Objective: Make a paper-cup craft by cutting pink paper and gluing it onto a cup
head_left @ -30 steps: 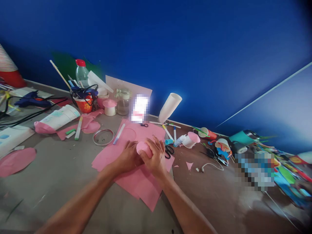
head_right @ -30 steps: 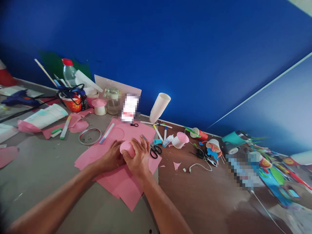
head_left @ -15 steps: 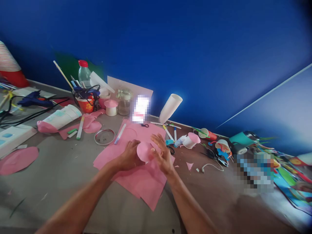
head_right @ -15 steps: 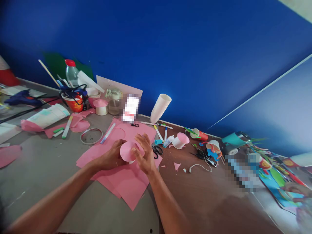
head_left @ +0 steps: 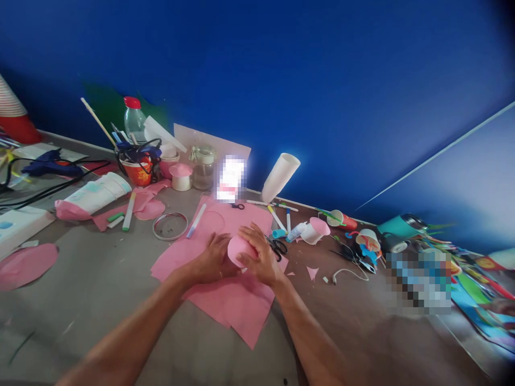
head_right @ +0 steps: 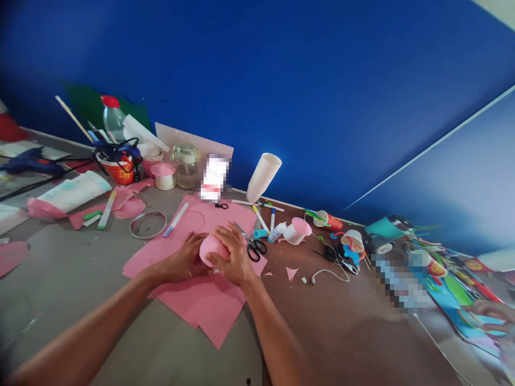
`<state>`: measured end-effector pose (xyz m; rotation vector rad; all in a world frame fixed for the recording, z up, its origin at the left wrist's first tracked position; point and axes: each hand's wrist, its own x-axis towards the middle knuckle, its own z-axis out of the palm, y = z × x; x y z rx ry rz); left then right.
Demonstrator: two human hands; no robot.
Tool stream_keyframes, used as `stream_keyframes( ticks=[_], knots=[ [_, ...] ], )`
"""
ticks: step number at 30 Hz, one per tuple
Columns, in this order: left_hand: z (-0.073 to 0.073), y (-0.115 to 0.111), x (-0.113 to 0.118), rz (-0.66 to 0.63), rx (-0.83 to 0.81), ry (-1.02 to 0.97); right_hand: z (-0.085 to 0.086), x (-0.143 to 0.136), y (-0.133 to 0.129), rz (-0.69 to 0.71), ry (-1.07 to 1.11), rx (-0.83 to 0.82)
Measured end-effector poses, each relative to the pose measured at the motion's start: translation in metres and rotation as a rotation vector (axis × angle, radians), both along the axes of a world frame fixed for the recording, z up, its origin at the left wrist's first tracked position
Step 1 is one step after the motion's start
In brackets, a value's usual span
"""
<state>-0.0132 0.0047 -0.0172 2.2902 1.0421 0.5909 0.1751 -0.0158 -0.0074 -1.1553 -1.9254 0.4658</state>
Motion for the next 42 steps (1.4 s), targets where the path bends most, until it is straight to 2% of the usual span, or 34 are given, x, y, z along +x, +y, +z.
stream_keyframes(
  ticks=[8,18,27,35,42],
  knots=[
    [-0.003,-0.001,0.003,0.01,0.015,0.013,0.004,-0.002,-0.002,-0.048,-0.085,-0.077],
    [-0.008,0.0,0.003,0.021,0.068,-0.01,0.001,-0.003,-0.002,-0.064,-0.117,-0.078],
    [0.0,0.001,0.001,0.035,0.058,-0.035,0.014,0.017,-0.004,-0.003,0.081,-0.108],
    [-0.003,0.001,-0.002,-0.016,0.036,-0.032,-0.001,0.015,0.001,0.026,-0.032,-0.125],
    [-0.004,-0.001,0.005,0.03,0.068,-0.022,0.002,0.013,-0.001,-0.008,-0.093,-0.13]
  ],
)
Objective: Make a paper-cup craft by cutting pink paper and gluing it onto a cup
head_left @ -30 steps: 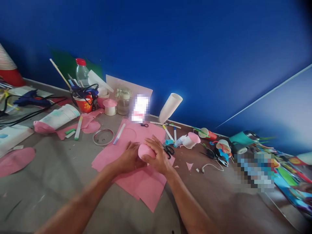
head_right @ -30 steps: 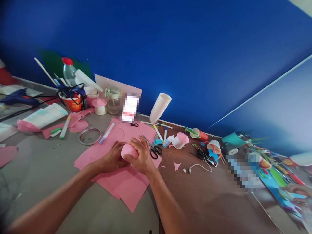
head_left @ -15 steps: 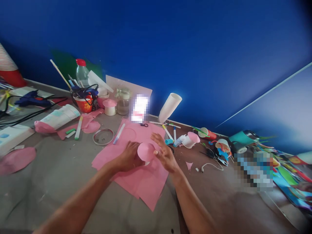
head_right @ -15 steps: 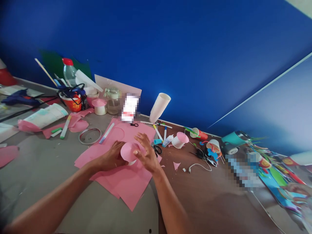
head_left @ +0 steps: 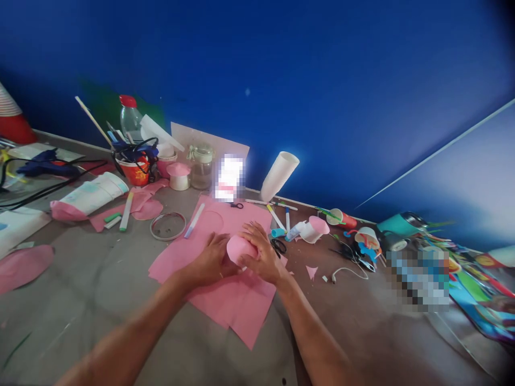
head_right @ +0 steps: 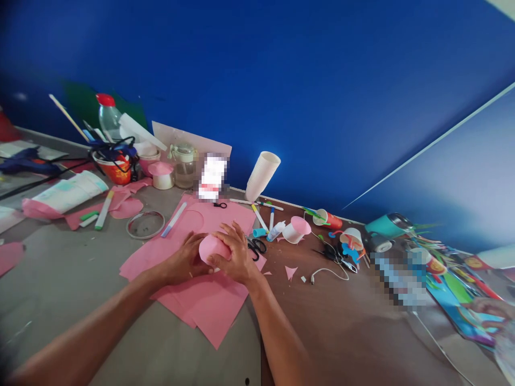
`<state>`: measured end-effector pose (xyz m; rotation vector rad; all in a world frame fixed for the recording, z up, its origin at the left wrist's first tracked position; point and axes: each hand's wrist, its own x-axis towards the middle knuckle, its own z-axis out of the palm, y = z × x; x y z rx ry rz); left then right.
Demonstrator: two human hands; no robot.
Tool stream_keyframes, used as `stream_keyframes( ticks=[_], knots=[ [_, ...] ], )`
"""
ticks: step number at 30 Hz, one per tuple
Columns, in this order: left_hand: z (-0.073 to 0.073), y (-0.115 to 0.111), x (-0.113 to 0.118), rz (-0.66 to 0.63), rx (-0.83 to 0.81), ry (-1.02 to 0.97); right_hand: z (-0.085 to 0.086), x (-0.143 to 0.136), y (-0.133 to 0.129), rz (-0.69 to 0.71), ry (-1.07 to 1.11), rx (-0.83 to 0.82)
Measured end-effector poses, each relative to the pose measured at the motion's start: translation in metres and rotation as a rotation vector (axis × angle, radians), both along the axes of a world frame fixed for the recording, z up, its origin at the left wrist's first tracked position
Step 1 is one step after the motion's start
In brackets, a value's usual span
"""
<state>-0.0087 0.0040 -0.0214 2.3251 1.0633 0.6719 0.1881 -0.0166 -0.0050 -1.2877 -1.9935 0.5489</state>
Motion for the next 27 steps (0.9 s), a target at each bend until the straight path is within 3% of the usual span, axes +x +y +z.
stream_keyframes(
  ticks=[11,18,27],
  knots=[
    [-0.001,0.0,0.002,0.003,0.019,-0.009,0.007,-0.005,-0.002,-0.041,-0.07,0.005],
    [-0.008,-0.001,0.005,0.032,0.068,-0.011,0.009,-0.004,-0.005,-0.135,0.018,0.104],
    [-0.002,-0.005,0.008,0.05,0.083,0.01,0.005,-0.023,-0.011,-0.199,-0.142,0.163]
  ],
)
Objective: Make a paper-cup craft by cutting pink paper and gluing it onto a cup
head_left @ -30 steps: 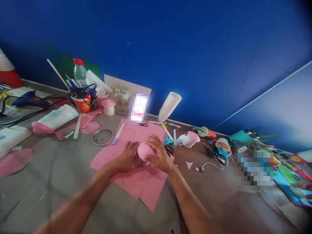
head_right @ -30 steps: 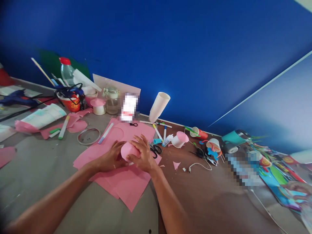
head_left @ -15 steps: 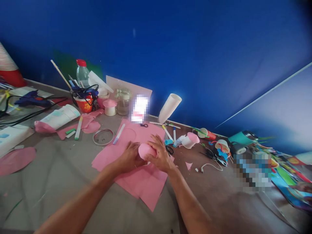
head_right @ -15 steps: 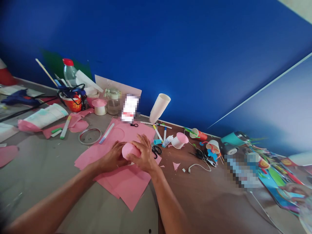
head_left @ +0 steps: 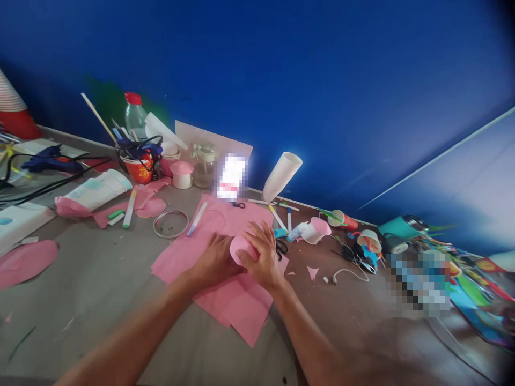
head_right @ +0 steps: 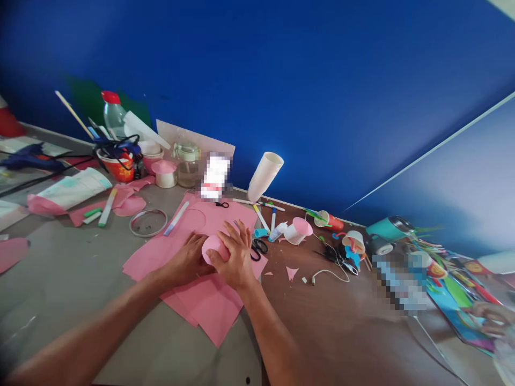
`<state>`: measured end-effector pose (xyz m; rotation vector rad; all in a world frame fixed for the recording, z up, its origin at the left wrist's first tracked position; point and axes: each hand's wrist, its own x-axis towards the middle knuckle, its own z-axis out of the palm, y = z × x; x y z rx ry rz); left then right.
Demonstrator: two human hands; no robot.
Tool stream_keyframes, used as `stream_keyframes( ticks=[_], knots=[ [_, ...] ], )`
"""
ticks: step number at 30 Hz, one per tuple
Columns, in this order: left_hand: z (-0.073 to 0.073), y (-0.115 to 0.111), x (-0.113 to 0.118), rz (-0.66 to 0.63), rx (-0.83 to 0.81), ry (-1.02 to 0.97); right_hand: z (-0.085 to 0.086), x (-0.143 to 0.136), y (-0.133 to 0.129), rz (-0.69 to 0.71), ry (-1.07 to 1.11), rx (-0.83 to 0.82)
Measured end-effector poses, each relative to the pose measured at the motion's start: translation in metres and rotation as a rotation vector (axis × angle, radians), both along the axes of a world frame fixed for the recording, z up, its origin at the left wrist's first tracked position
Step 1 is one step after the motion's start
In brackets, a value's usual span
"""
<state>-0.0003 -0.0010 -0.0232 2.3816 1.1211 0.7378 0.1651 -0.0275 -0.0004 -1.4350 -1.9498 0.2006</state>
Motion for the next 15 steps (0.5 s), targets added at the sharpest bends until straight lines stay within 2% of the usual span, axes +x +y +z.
stream_keyframes(
  ticks=[10,13,15],
  knots=[
    [0.0005,0.0,0.0009,-0.006,-0.007,-0.019,0.0028,-0.0011,0.0012,0.02,0.041,-0.081],
    [0.0034,0.0013,0.0003,0.009,-0.062,-0.053,0.002,0.0021,-0.0005,0.072,0.247,-0.059],
    [0.0064,0.0027,-0.0005,0.053,-0.11,-0.087,0.0013,0.0068,-0.0003,0.089,0.517,0.004]
  ],
)
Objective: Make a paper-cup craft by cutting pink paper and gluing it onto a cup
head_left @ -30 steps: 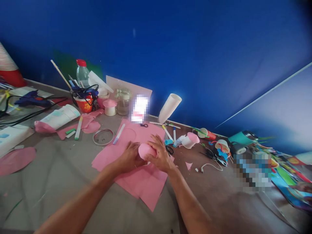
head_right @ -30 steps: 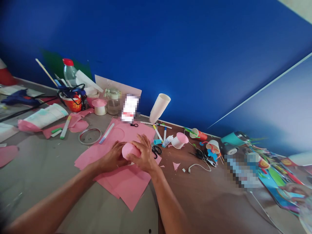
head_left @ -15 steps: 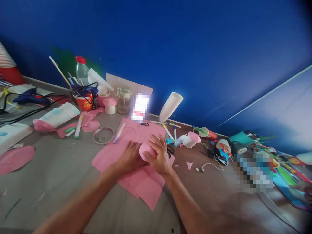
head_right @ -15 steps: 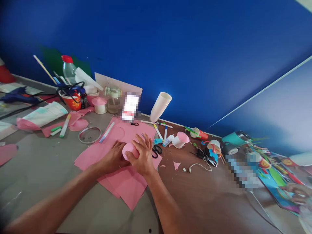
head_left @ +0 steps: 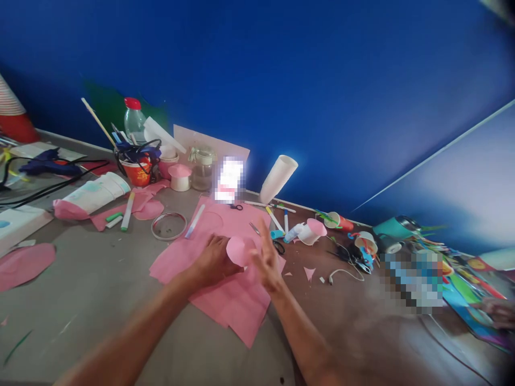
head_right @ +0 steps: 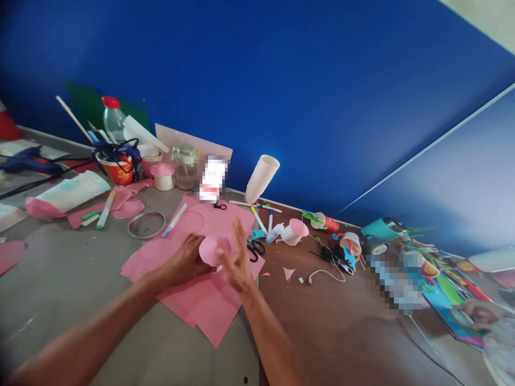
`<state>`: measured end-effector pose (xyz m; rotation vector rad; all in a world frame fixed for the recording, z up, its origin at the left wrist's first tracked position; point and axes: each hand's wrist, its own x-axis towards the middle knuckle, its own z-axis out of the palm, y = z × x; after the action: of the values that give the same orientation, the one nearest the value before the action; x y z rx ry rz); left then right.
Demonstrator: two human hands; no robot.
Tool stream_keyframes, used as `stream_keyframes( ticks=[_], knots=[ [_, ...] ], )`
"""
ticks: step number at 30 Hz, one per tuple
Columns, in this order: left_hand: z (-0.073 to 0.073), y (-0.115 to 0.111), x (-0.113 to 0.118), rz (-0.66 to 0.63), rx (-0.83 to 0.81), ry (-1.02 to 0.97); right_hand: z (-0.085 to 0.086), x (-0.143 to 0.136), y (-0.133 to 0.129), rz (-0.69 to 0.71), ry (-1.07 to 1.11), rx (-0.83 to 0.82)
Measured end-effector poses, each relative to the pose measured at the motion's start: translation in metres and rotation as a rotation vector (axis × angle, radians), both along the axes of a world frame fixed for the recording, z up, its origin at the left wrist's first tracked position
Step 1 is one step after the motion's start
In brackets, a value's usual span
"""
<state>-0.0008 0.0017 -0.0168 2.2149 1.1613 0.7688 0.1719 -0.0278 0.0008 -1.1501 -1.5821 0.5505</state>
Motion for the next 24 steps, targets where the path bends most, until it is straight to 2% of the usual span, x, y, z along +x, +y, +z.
stream_keyframes(
  ticks=[3,6,8,10,13,18,24],
  knots=[
    [0.006,0.003,-0.003,0.076,-0.086,-0.084,-0.006,0.008,0.005,-0.129,0.415,0.065],
    [0.009,0.007,-0.007,0.071,-0.178,-0.222,-0.019,0.011,0.013,-0.209,0.512,-0.094],
    [0.008,0.01,-0.01,0.079,-0.22,-0.311,-0.028,0.008,0.016,-0.177,0.464,-0.177],
    [0.005,0.012,-0.013,0.096,-0.247,-0.387,-0.034,0.003,0.017,-0.116,0.401,-0.186],
    [-0.001,0.015,-0.015,0.088,-0.271,-0.465,-0.038,-0.003,0.015,-0.048,0.269,-0.15],
    [-0.006,0.015,-0.015,0.067,-0.25,-0.508,-0.039,-0.007,0.013,-0.027,-0.006,-0.036],
    [-0.001,0.012,-0.015,0.022,-0.299,-0.505,-0.038,-0.011,0.013,0.017,-0.03,-0.037]
  ],
)
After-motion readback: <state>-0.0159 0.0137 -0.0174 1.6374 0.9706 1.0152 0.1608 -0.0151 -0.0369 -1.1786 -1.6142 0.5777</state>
